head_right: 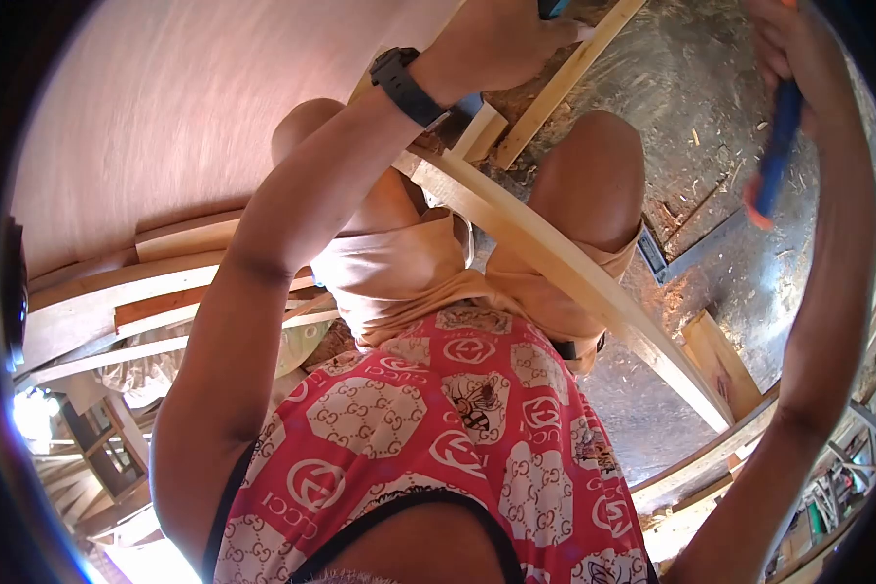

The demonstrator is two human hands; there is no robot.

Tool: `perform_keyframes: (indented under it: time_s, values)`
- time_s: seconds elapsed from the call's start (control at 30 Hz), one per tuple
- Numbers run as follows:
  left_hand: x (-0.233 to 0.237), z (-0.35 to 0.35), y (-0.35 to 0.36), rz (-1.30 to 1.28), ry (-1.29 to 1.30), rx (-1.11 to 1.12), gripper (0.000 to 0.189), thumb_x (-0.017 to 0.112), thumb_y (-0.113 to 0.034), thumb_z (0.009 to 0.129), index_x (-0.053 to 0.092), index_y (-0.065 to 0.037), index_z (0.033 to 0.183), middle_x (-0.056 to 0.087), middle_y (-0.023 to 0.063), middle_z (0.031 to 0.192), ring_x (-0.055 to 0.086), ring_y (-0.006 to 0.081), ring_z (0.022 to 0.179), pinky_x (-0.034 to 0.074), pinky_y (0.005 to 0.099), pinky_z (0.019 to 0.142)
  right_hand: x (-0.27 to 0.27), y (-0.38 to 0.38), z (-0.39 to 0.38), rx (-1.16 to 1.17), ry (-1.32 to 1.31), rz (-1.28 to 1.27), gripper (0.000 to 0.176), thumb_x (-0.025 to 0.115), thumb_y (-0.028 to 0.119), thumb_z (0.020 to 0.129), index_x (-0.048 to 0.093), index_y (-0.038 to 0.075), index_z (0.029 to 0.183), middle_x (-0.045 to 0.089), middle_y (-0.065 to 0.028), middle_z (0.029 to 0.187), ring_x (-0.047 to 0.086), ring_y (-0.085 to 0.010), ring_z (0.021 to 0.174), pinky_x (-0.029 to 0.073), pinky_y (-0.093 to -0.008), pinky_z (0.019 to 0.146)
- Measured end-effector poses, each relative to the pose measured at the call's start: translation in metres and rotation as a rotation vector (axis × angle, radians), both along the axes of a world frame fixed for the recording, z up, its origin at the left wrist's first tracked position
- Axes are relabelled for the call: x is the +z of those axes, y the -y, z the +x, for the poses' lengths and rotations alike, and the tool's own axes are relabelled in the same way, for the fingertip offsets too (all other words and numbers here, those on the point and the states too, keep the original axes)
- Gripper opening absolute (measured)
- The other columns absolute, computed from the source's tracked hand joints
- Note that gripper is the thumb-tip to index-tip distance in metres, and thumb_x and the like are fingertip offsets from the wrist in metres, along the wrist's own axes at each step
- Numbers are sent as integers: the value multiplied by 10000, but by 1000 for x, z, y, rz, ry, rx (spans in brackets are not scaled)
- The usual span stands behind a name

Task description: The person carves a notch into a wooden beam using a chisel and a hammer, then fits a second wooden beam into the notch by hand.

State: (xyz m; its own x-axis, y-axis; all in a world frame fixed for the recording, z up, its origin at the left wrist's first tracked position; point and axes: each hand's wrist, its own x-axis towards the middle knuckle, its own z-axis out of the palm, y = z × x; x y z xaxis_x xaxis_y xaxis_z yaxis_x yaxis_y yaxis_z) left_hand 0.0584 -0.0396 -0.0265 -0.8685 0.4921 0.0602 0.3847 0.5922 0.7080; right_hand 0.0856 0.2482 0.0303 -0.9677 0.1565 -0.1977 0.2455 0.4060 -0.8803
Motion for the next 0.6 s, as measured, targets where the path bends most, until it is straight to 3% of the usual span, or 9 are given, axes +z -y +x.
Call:
perform_keyframes:
  time_s: [0.07, 0.13, 0.17, 0.23, 0.27, 0.4, 0.47, 0.53, 0.6]
  values:
    - [-7, 1, -2, 13, -42, -1, 385, 725, -179, 891, 547, 123, 1050, 656, 381, 897, 671, 523, 877, 538, 545, 756, -11, 13, 8, -97, -46, -266, 234, 719, 202, 900, 667, 119, 1113, 423, 105, 602, 378, -33, 427, 280, -228, 402]
    - [-19, -1, -1, 30, -88, -5, 386, 725, -178, 893, 545, 123, 1053, 653, 382, 894, 669, 525, 864, 535, 550, 745, 2, 58, 45, 406, 351, 441, 199, 722, 123, 852, 639, 63, 1022, 485, 31, 636, 453, -69, 504, 366, -311, 472]
    - [-27, -2, -2, 0, -129, -2, 379, 724, -180, 894, 542, 116, 1047, 651, 376, 879, 665, 523, 841, 530, 554, 727, -2, 43, 41, 401, 348, 442, 199, 722, 123, 852, 639, 63, 1022, 485, 31, 636, 453, -69, 504, 366, -311, 472]
    - [-30, -2, -5, -17, -162, -8, 373, 723, -182, 896, 539, 108, 1042, 648, 370, 863, 662, 521, 817, 525, 558, 710, -6, 2, 34, 449, -79, 421, 195, 712, 153, 875, 637, 55, 1026, 485, 37, 632, 450, -70, 497, 353, -291, 461]
    - [-28, -2, -3, 15, -212, -6, 356, 715, -177, 896, 536, 99, 1032, 644, 363, 844, 658, 518, 800, 519, 559, 694, 30, 20, 34, 296, 216, 484, 203, 696, 181, 904, 648, 66, 1064, 485, 50, 635, 452, -78, 494, 337, -268, 454]
    - [-22, 1, 2, -1, -234, -11, 322, 697, -171, 904, 526, 79, 1012, 632, 341, 799, 644, 514, 752, 503, 558, 651, -11, -15, 4, -14, 112, -18, 220, 682, 191, 923, 662, 94, 1119, 472, 50, 630, 455, -85, 493, 332, -252, 452]
    - [-35, 0, 4, -12, -309, -21, 336, 702, -184, 906, 528, 82, 1014, 636, 345, 807, 650, 513, 761, 507, 558, 656, -24, 40, 33, 269, 37, 619, 206, 675, 203, 937, 665, 120, 1126, 484, 43, 633, 488, -81, 512, 351, -241, 463]
    - [-44, -4, 5, -21, -384, -31, 351, 708, -197, 909, 529, 86, 1016, 640, 350, 814, 655, 513, 771, 511, 558, 660, -23, 27, 29, 428, -120, 584, 239, 675, 191, 935, 663, 120, 1163, 486, 64, 641, 475, -72, 504, 355, -258, 466]
    - [-18, -3, 3, -31, -99, -19, 370, 710, -210, 909, 531, 95, 1017, 649, 357, 829, 666, 512, 793, 520, 560, 679, -11, 11, 25, 571, -258, 559, 274, 676, 180, 934, 662, 119, 1200, 488, 86, 648, 462, -64, 496, 358, -274, 469]
